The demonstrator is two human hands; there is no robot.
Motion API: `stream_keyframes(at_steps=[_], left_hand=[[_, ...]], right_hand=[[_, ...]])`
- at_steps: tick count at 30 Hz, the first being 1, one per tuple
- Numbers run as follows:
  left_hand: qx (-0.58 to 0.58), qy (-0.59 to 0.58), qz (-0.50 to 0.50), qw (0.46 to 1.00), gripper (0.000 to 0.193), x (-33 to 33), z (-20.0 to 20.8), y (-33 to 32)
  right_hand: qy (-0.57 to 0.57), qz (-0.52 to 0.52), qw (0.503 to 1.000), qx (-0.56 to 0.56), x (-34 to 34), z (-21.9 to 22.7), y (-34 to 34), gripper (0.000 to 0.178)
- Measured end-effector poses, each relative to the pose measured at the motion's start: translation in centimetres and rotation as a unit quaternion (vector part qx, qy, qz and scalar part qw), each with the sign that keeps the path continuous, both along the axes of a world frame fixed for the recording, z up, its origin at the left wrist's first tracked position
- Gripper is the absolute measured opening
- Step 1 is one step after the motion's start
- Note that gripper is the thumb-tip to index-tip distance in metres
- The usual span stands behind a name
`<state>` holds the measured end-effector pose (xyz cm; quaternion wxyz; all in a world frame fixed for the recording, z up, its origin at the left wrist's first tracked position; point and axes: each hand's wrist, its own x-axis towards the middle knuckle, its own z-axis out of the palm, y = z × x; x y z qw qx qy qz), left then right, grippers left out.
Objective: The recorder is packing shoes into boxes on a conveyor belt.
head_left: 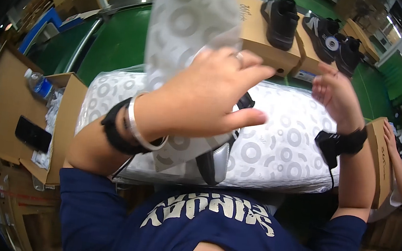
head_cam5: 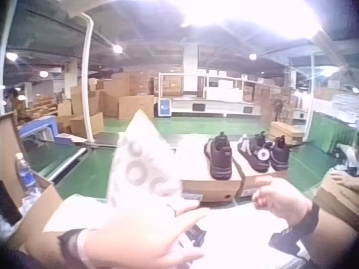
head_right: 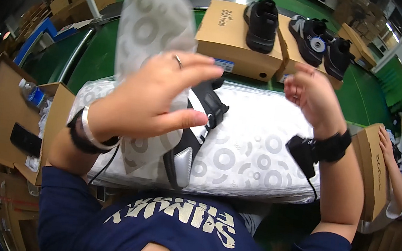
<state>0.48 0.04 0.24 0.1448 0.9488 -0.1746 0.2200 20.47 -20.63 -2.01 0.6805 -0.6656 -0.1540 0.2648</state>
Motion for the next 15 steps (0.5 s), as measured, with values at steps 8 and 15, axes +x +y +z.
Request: stream_keyframes(at_steps=[8,15], left_hand=[[0.121,0.198,-0.025,0.972,0.062,0.9,-7.3,-0.6],[0.160,0.209,-0.033,0.964,0.052,0.2,-4.3,-3.1]], right_hand=[[-0.180,0.152,0.963,-0.131,-3.4,0.2,6.4,0.065],[-0.232,0.196,0.944,-0.127,-2.9,-1.2,18.7,0.064]])
